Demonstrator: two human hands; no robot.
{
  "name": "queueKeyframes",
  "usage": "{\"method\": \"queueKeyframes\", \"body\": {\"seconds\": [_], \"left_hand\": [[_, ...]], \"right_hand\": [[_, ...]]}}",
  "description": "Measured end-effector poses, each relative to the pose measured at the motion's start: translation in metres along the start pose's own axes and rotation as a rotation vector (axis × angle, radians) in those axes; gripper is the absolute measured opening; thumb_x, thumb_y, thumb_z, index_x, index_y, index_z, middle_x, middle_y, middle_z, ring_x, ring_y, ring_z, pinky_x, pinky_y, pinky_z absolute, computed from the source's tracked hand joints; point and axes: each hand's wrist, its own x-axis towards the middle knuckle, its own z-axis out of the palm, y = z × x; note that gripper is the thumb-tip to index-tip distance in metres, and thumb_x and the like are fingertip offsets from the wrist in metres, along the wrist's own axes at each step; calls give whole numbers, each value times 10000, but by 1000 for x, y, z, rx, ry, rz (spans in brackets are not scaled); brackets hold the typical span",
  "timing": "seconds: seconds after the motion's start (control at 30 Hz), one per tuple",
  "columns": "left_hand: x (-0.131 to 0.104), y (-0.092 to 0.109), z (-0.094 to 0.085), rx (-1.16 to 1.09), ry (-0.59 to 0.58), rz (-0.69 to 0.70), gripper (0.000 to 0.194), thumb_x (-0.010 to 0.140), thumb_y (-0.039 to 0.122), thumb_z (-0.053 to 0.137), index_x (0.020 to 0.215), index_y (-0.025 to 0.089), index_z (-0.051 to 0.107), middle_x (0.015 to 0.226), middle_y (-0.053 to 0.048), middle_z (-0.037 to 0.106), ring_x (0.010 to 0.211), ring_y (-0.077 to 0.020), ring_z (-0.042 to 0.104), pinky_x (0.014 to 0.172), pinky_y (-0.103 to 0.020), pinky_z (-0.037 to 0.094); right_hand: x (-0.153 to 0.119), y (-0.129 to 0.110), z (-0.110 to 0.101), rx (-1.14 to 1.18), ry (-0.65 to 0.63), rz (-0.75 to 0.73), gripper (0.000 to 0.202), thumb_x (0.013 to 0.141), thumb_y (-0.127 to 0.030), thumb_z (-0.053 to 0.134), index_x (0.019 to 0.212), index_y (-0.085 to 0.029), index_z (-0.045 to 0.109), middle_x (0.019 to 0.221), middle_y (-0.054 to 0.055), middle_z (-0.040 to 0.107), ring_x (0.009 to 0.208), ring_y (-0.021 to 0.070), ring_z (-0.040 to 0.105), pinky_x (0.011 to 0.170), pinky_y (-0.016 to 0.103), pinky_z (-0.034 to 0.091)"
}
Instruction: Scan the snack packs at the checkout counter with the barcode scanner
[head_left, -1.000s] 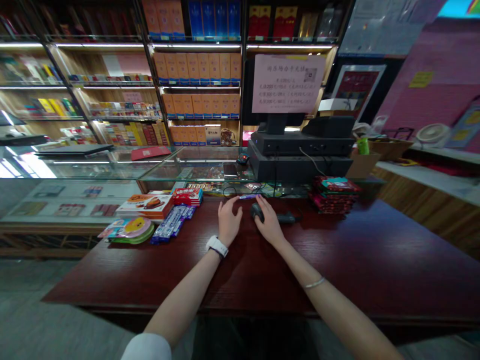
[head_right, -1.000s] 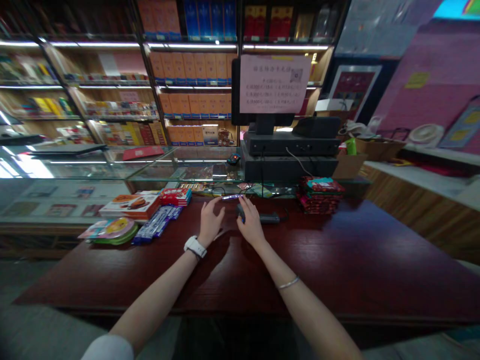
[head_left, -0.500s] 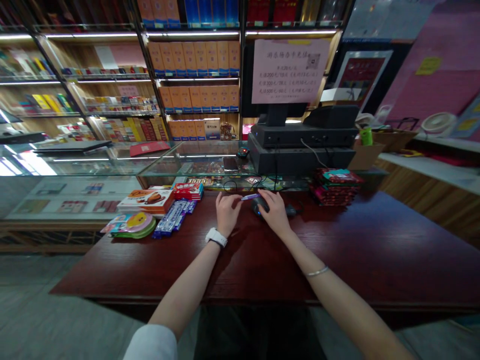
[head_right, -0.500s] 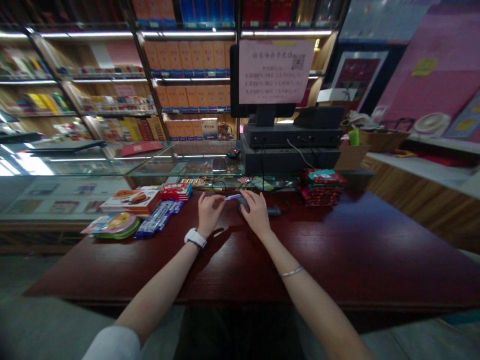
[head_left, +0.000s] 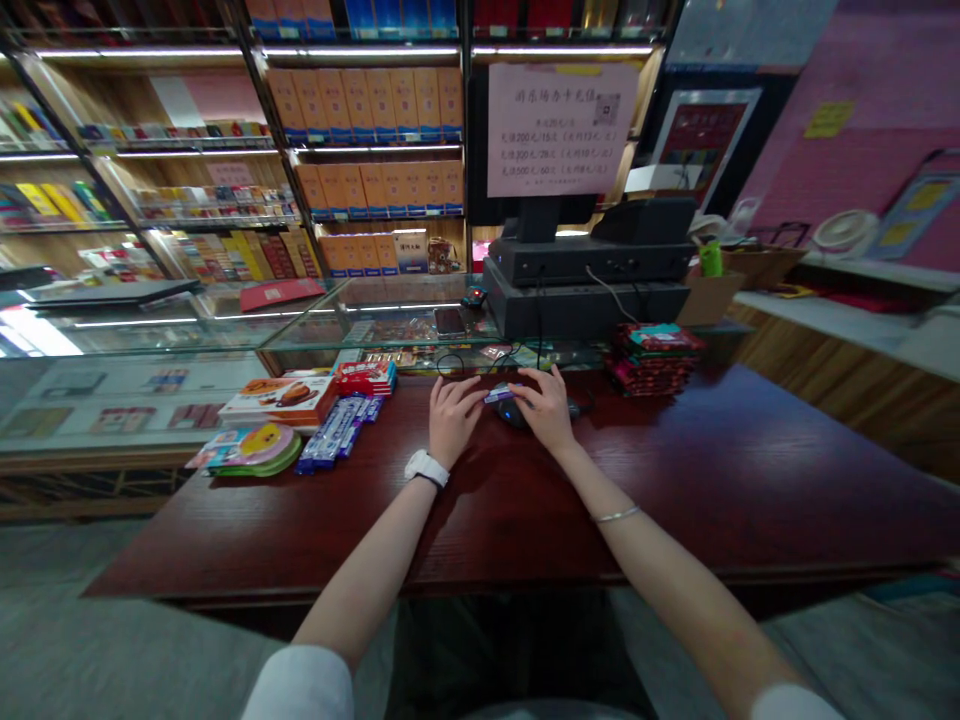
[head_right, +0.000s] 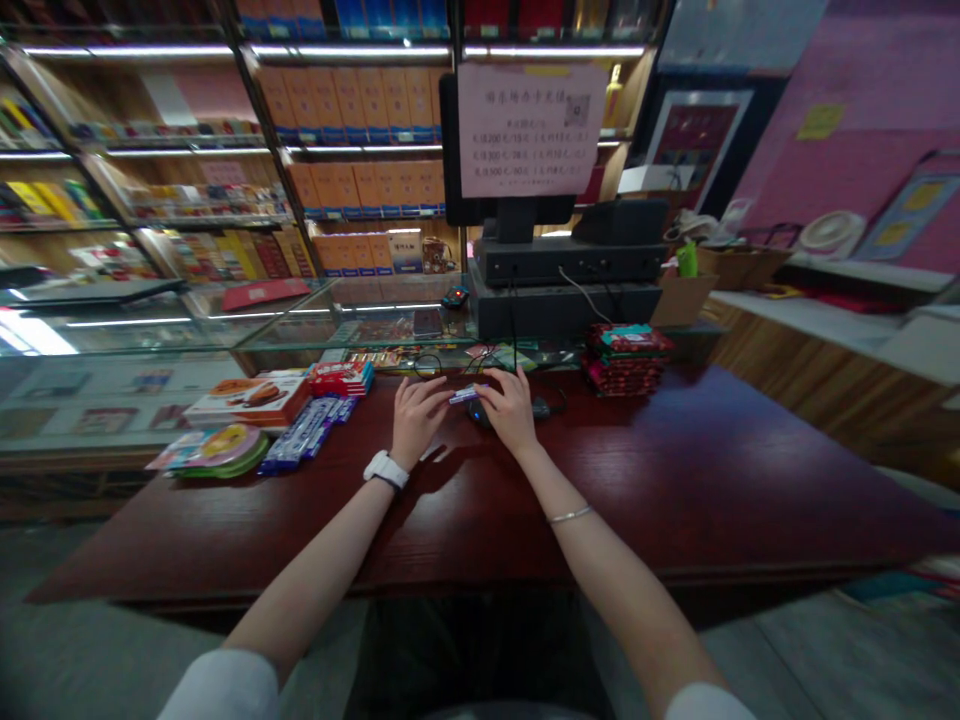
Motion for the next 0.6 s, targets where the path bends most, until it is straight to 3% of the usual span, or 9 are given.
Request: {"method": "queueKeyframes", "body": {"seconds": [0.37,0.6], "left_hand": [[-2,-4,-2,44,8,30,192,898,229,614,1046,303,712,1200,-2,702,1063,-195,623,1167,-503,291],[-1,-14,-3,72,54,4,171,914,244,589,1021,293,713,1186,-4,707,1055,-199,632,1163,-504,289]], "right_hand": [[0,-5,0,-45,-32,-18,198,932,-232,528,1013,-260,706,1211,66,651,1141,226,592,1133,555,336],[5,-12,-4,-141,-220,-29,388,959,-225,439,1320,-232,581,1493,72,471,1382,250,407,1182,524,260]]}}
